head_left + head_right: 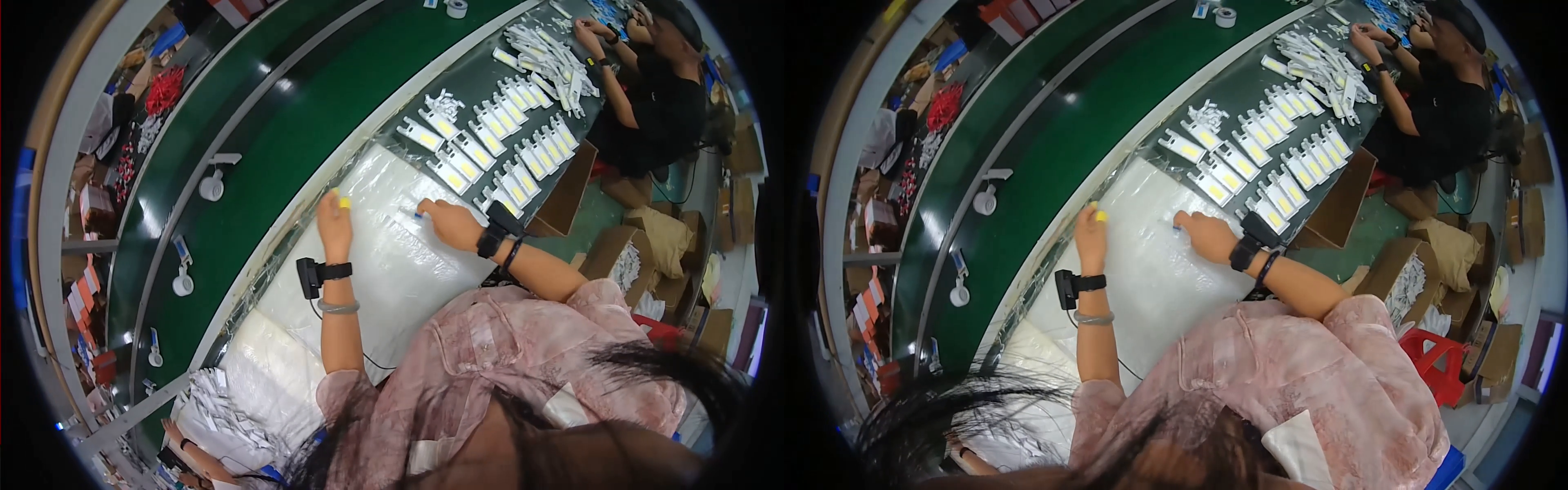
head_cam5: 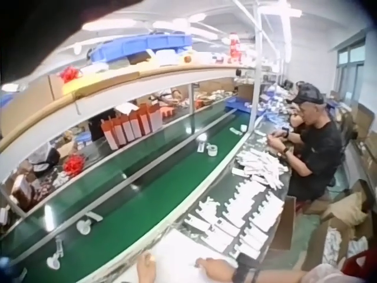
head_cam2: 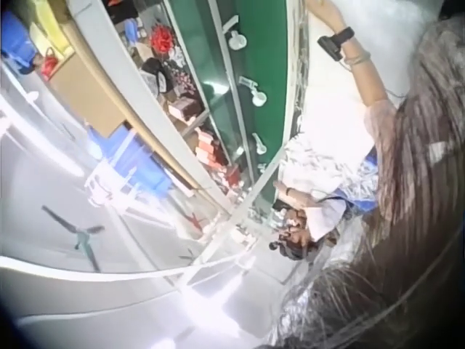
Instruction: The person applies adhesive strips to white plastic components, then picks up a small white housing and fits a blue battery and a yellow component into it. Finally, the person presses the parts together and places the assembled unit onto the green conveyor belt.
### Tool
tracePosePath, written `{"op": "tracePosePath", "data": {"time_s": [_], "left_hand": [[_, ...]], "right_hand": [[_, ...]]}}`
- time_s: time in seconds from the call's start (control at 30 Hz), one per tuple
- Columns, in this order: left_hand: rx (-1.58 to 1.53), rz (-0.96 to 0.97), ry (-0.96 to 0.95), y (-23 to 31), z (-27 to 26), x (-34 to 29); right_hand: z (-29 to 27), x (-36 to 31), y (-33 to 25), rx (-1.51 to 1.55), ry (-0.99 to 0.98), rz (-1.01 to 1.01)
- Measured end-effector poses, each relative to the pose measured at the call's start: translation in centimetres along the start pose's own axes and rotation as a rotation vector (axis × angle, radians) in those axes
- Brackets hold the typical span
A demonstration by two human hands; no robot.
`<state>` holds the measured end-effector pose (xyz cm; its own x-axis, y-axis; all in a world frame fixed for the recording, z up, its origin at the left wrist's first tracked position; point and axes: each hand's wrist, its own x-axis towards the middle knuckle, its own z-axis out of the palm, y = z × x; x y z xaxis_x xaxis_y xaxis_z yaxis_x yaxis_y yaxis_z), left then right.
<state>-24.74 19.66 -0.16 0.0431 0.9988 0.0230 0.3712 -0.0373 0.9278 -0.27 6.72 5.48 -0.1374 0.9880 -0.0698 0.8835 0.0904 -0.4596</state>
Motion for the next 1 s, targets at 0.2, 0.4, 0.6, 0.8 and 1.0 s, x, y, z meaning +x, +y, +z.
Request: {"op": "tracePosePath", "data": {"time_s": [0.2, 0.4, 0.6, 0.8, 1.0], "left_hand": [[-0.109, 0.032, -0.297, 7.1, 10.1, -0.3], [0.275, 0.208, -0.263, 12.0, 20.5, 3.0], [0.486, 0.475, -0.068, 13.6, 28.9, 7.5], [0.793, 0.691, -0.184, 12.7, 30.6, 9.8], [0.969, 0.858, -0.317, 13.8, 30.5, 10.5]], "right_hand": [[-6.0, -5.8, 5.2, 1.083, -0.359, 0.209], [-12.7, -12.7, 11.8, 1.575, -0.447, 0.247], [-14.3, -17.1, 22.2, 1.620, -0.548, 0.287], [-15.5, -17.4, 27.7, 1.530, -0.434, 0.300], [-15.7, -16.5, 30.1, 1.522, -0.479, 0.385]]}}
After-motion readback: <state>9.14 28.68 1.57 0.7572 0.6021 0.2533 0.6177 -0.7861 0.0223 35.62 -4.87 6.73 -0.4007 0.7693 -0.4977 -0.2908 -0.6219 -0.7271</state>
